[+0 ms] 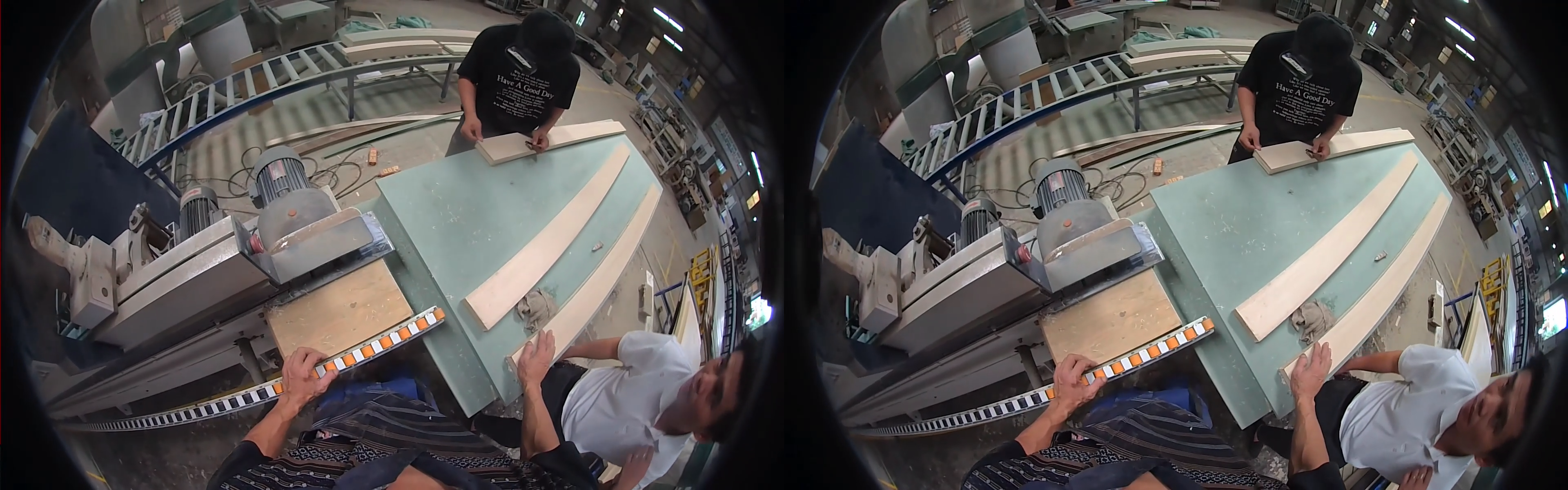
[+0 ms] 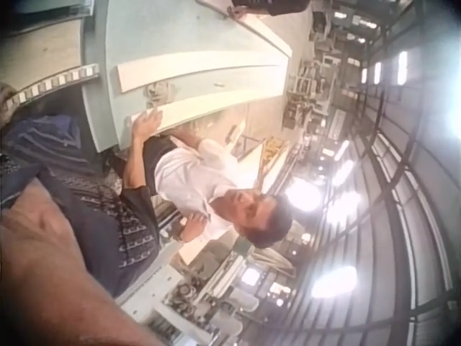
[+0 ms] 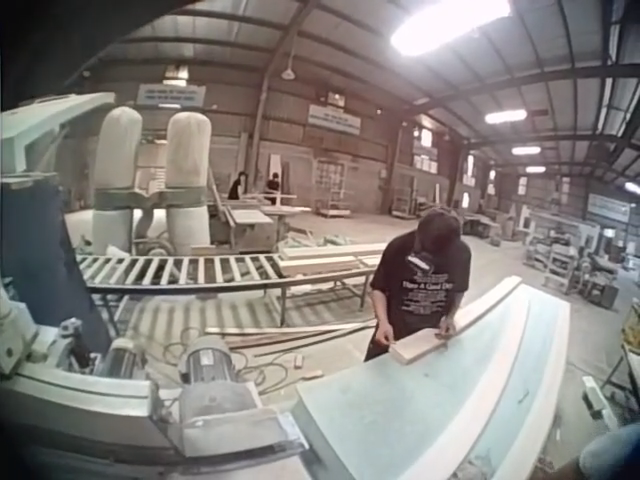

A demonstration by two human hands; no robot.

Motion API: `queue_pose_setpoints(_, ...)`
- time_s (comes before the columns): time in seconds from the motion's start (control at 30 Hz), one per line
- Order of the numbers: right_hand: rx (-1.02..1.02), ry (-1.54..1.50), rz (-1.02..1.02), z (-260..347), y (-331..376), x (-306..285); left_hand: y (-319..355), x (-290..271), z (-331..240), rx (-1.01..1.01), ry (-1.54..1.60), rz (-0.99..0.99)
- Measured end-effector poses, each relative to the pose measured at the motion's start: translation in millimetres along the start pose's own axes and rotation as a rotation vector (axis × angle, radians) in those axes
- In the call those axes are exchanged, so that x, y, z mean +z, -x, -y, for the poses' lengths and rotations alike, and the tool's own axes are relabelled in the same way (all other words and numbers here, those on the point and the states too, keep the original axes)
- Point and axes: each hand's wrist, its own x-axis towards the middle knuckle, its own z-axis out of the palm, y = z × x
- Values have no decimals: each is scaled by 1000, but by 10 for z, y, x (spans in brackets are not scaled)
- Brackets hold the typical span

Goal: Feeding and organizing wooden panels on a factory production line machine.

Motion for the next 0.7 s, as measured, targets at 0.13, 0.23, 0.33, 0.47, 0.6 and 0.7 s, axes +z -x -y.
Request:
queue_pose_setpoints(0.13,10,10,6,-18,19,-2,-16,-12,2,3,-7,21)
queue_pose_setpoints(0.23,28,3,-6,-19,26,-14,-41,-27,-42,22,-12,8)
queue_pose_setpoints(0.33,43,-21,22,43,-7,-7,-9,-26,-23,-17,-12,4)
queue_pose_setpoints(0.47,33,-4,-6,21,-15,-3,-28,19,-8,-19,6,4)
queue_pose_setpoints(0.6,33,15,17,29,-48,-19,-66,36,-15,-21,6,4)
queue_pose_setpoints(0.7,37,5,9,86,-53,-47,-69,13,-27,-27,15,10)
